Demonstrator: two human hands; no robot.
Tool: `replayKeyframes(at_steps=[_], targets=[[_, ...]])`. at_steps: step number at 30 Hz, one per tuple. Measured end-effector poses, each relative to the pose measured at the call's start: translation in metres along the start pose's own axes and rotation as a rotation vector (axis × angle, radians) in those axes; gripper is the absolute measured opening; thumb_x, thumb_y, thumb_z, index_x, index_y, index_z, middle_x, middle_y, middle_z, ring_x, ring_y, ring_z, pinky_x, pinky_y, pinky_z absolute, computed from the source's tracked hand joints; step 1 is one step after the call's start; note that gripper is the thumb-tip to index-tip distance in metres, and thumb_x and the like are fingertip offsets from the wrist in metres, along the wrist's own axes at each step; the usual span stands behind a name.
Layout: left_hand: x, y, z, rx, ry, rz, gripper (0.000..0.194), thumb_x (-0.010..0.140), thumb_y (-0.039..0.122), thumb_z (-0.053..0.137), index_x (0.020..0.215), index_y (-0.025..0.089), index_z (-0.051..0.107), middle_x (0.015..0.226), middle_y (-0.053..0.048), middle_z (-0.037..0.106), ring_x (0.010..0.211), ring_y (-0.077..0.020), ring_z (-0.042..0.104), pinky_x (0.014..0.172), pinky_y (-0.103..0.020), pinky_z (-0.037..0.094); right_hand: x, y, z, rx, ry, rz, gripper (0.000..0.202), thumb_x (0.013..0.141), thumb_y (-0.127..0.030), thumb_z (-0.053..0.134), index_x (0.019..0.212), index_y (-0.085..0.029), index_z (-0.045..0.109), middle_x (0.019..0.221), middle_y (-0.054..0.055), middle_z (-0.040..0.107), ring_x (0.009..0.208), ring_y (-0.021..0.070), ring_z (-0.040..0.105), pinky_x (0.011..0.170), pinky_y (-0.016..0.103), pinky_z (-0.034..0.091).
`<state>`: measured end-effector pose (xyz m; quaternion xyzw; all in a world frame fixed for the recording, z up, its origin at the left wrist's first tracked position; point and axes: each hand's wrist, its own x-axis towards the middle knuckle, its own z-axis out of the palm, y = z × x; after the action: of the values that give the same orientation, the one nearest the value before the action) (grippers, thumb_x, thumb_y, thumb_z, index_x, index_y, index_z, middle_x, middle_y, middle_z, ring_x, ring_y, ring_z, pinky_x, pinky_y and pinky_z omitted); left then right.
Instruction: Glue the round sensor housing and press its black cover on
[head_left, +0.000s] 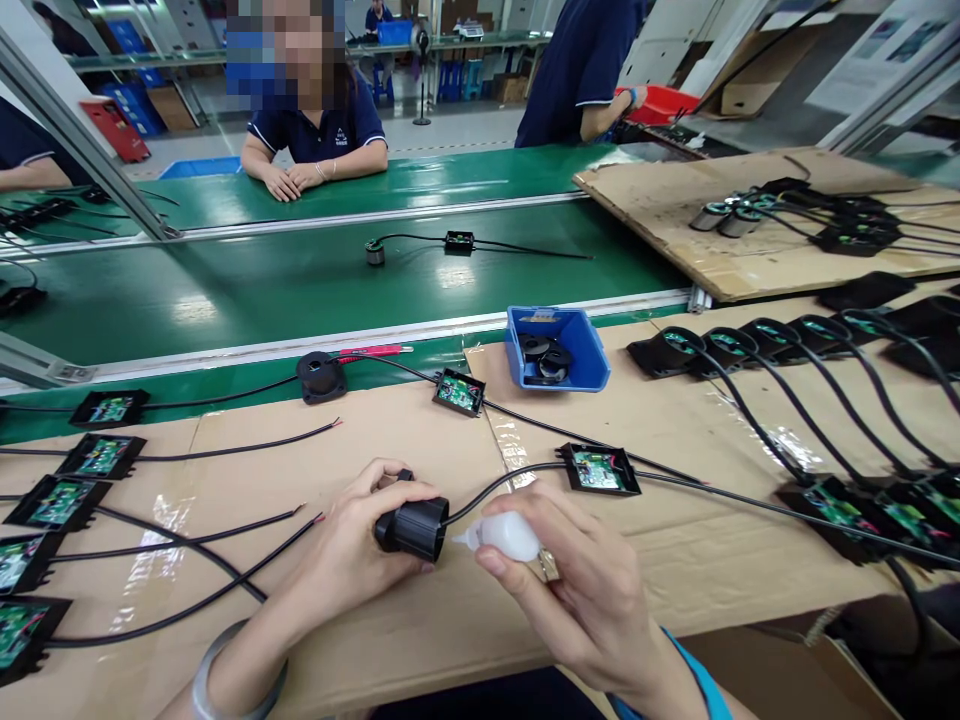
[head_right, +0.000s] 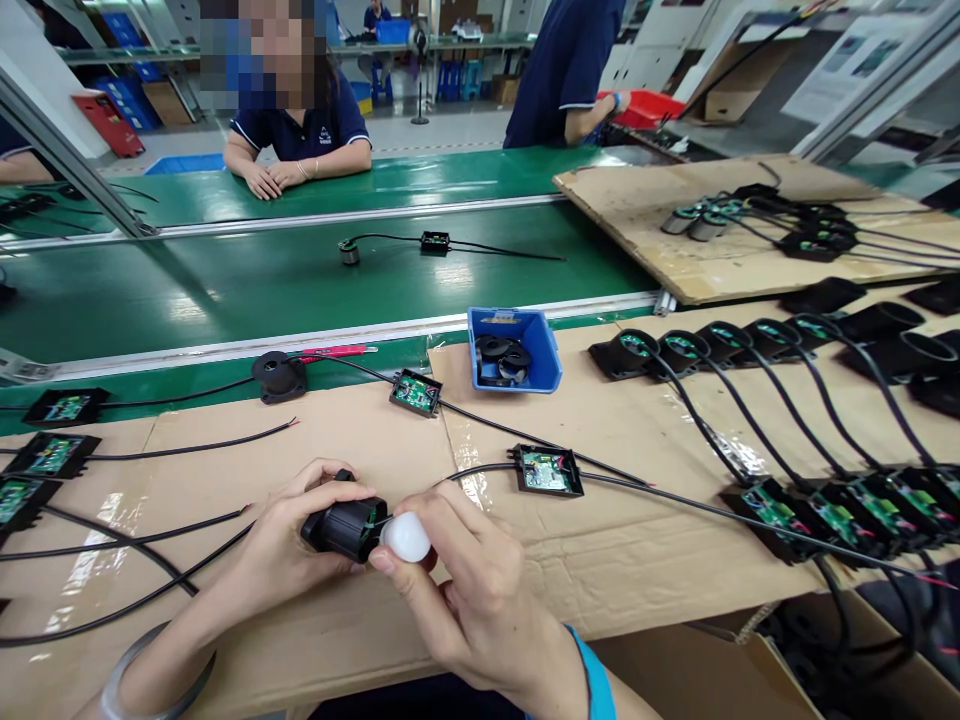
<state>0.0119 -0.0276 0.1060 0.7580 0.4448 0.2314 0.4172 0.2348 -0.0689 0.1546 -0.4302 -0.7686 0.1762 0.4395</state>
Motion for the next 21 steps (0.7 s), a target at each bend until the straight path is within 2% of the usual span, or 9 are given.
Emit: replayKeyframes(at_steps=[14,21], targets=[[0.0007,0.0012,0.0003,-0.017,-0.008,0.010,0.056,0.069,0.010,0.082,0.116,0.036,0.068,0.118,-0.003,0.053,0.115,-0.0236,0.057,0.096,-0.035,0.046,-0.0028,0.0005,0.0015,-0.036,-0.009,-0.013,0.004,0.095,-0.015,0.055,0.098,-0.016,0.058,0.078,0.005,0.061,0.069,0.0153,0.060,0.058,0.025,0.049],[0.0007,0.0012,0.0004,-0.008,-0.004,-0.008,0.055,0.068,0.011,0.083,0.116,0.036,0.069,0.119,-0.003,0.053,0.110,-0.0234,0.060,0.095,-0.035,0.047,-0.0029,-0.0011,0.0013,-0.050,-0.003,-0.026,0.005,0.095,-0.017,0.055,0.100,-0.016,0.057,0.079,0.005,0.062,0.067,0.0149,0.059,0.056,0.025,0.047]])
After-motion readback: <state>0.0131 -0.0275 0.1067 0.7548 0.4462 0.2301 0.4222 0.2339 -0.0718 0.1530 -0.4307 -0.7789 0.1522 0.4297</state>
